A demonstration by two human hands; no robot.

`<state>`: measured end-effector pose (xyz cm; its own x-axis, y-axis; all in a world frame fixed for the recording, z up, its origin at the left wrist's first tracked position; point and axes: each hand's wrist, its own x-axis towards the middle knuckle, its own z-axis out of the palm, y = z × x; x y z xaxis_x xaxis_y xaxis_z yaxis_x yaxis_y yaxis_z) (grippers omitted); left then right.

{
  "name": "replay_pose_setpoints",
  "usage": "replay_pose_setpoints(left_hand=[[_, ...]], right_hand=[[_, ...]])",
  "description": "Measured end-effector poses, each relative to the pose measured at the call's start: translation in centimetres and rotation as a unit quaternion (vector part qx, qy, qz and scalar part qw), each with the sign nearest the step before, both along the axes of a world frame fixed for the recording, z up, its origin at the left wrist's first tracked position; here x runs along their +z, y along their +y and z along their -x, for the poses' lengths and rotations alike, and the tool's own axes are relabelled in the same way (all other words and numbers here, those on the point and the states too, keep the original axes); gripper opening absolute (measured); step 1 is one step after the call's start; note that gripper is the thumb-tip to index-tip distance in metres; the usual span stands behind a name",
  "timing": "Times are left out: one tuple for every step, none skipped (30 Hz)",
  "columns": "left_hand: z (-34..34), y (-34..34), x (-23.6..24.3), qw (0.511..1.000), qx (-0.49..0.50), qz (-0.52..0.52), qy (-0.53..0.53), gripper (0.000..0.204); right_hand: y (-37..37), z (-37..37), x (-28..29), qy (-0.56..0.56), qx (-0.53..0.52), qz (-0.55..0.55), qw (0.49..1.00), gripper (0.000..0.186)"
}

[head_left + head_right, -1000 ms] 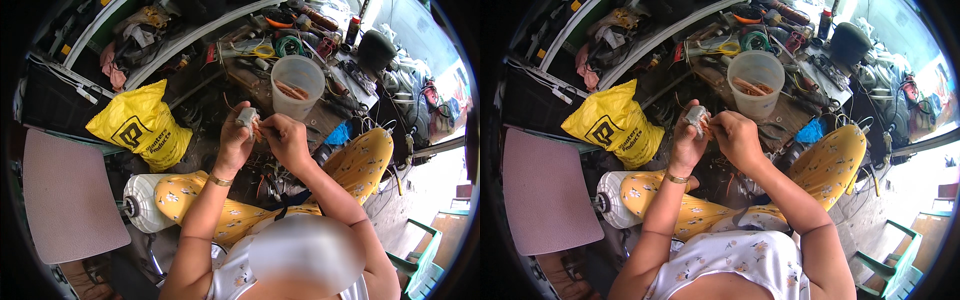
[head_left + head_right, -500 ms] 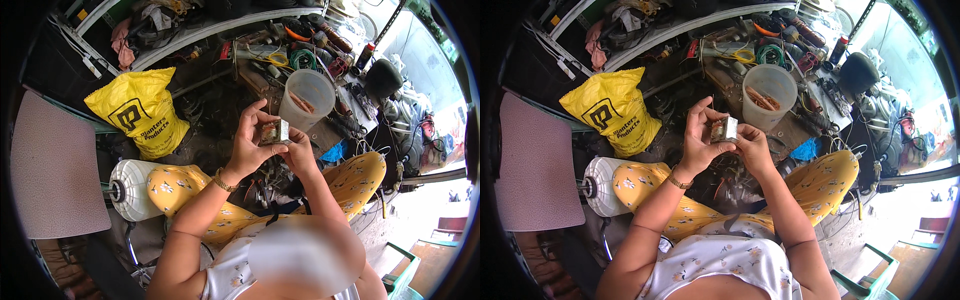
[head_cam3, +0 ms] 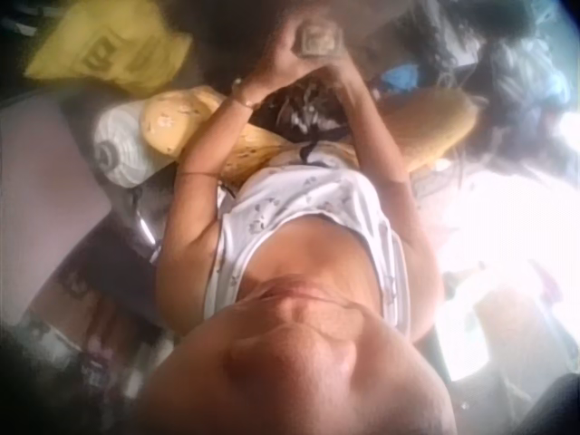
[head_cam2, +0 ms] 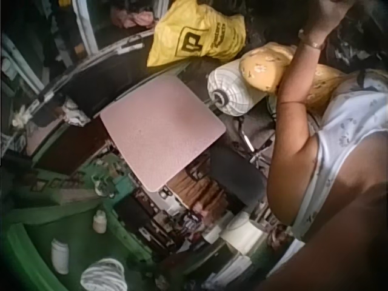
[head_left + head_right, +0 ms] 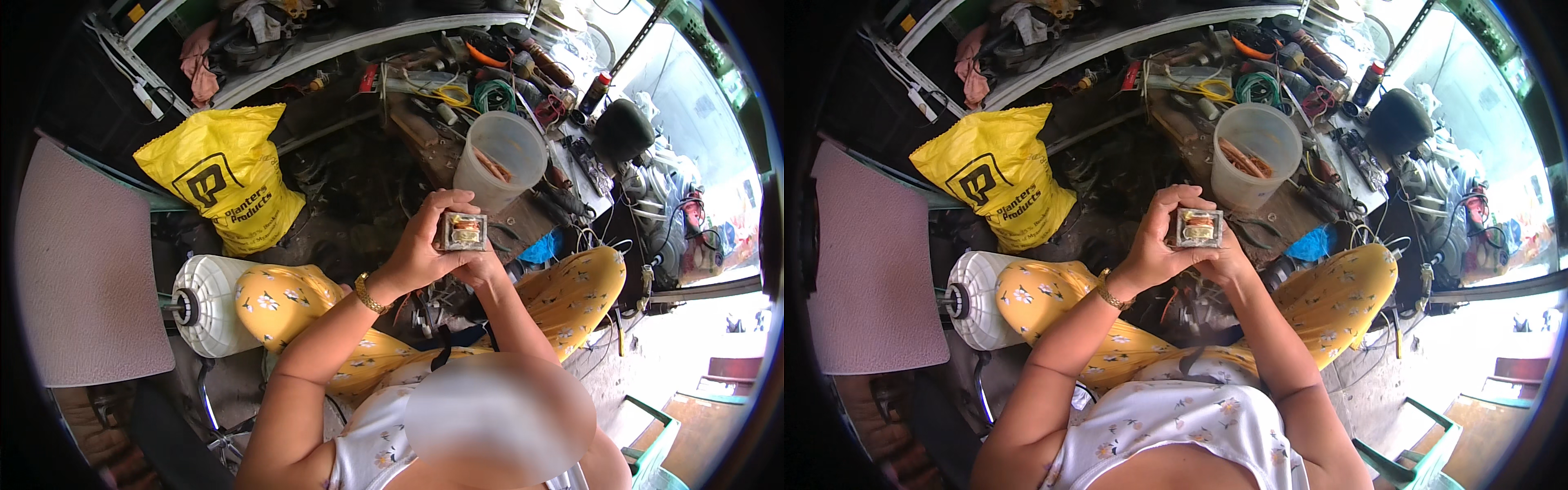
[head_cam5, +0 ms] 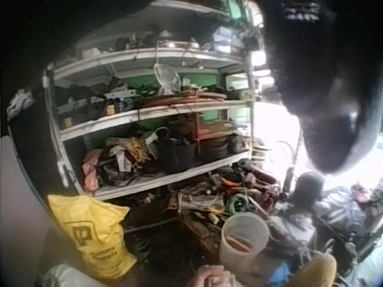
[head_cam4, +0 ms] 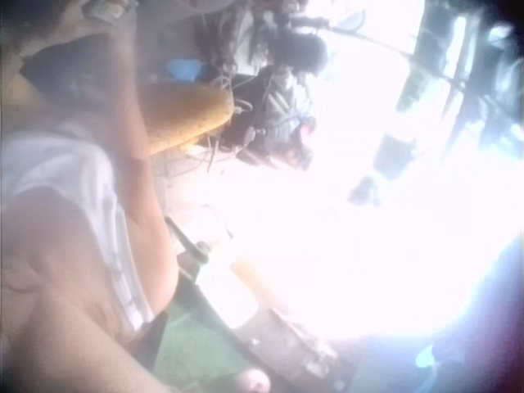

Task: The person works on a small electrical transformer by hand, using pliers to pull at wires and a screwdriver to work on the metal casing.

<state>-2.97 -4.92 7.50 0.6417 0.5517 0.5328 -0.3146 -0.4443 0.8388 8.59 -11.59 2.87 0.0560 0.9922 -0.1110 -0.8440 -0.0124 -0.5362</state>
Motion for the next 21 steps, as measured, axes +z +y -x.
replay_pose_setpoints(left_hand=[[0.0, 0.0, 0.0, 0.999, 0.014, -0.03, 0.012, 0.078], [0.0, 0.1, 0.0, 0.999, 0.011, -0.039, 0.026, 0.078], [0.0, 0.2, 0.0, 0.998, 0.007, -0.047, 0.039, 0.077], [0.0, 0.3, 0.0, 0.997, 0.004, -0.057, 0.053, 0.077], [-0.1, 0.3, -0.1, 0.995, 0.014, -0.078, 0.055, 0.078], [-0.1, 0.3, -0.2, 0.993, 0.023, -0.098, 0.057, 0.078], [-0.2, 0.2, -0.2, 0.991, 0.032, -0.12, 0.059, 0.078], [-0.1, 0.3, -0.3, 0.987, 0.044, -0.141, 0.062, 0.079], [0.2, 0.6, -0.5, 0.985, 0.052, -0.143, 0.086, 0.08], [0.4, 1.0, -0.4, 0.982, 0.06, -0.15, 0.097, 0.08], [0.6, 1.2, -0.3, 0.979, 0.067, -0.157, 0.109, 0.08], [0.8, 1.3, -0.1, 0.976, 0.075, -0.163, 0.121, 0.08], [0.8, 1.4, 0.2, 0.971, 0.076, -0.186, 0.129, 0.081], [0.8, 1.4, 0.0, 0.969, 0.083, -0.194, 0.132, 0.081], [0.8, 1.4, -0.1, 0.966, 0.084, -0.201, 0.137, 0.081], [0.5, 1.6, 0.0, 0.963, 0.084, -0.215, 0.137, 0.081], [0.3, 1.4, 0.2, 0.964, 0.08, -0.217, 0.133, 0.081], [0.2, 1.3, 0.4, 0.962, 0.074, -0.225, 0.133, 0.081], [0.3, 1.3, 0.6, 0.961, 0.072, -0.233, 0.133, 0.081], [0.2, 1.3, 0.7, 0.959, 0.07, -0.24, 0.132, 0.081], [0.1, 1.4, 0.7, 0.96, 0.07, -0.24, 0.13, 0.081]], right_hand=[[-0.1, 0.2, 0.1, -0.018, -0.013, -0.011, 1.0, 0.042], [-0.2, 0.3, -0.3, -0.009, -0.005, -0.014, 1.0, 0.043], [-0.2, 0.2, -1.0, 0.0, 0.004, -0.016, 1.0, 0.043], [-0.2, 0.2, -1.1, 0.01, 0.013, -0.02, 1.0, 0.043], [-0.3, 0.1, -0.5, 0.015, 0.025, -0.011, 1.0, 0.036], [-0.3, -0.7, -1.0, -0.062, 0.033, -0.029, 0.997, 0.034], [-0.4, -2.0, -1.9, -0.137, 0.039, -0.046, 0.989, 0.031], [-0.3, -2.8, -1.8, -0.211, 0.05, -0.063, 0.974, 0.028], [-0.6, -3.5, -1.8, -0.408, 0.008, -0.046, 0.912, 0.023], [-1.0, -4.2, -0.8, -0.47, -0.028, 0.023, 0.882, 0.022], [-1.7, -5.4, -0.6, -0.507, -0.074, 0.08, 0.855, 0.019], [-2.2, -6.1, -0.2, -0.541, -0.119, 0.137, 0.821, 0.016], [-2.3, -5.9, 1.7, -0.588, -0.15, 0.088, 0.79, 0.016], [-2.7, -5.0, 4.7, -0.629, -0.176, 0.041, 0.756, 0.016], [-3.1, -4.1, 6.3, -0.665, -0.204, -0.002, 0.719, 0.015], [-2.9, -3.7, 6.6, -0.695, -0.212, -0.041, 0.686, 0.017], [-2.5, -3.6, 6.9, -0.723, -0.219, -0.081, 0.65, 0.018], [-2.3, -3.3, 7.0, -0.748, -0.225, -0.12, 0.613, 0.019], [-2.1, -3.2, 6.9, -0.75, -0.221, -0.124, 0.611, 0.022], [-2.0, -3.2, 7.0, -0.764, -0.222, -0.127, 0.592, 0.021], [-1.9, -3.3, 7.0, -0.778, -0.222, -0.13, 0.573, 0.021]])
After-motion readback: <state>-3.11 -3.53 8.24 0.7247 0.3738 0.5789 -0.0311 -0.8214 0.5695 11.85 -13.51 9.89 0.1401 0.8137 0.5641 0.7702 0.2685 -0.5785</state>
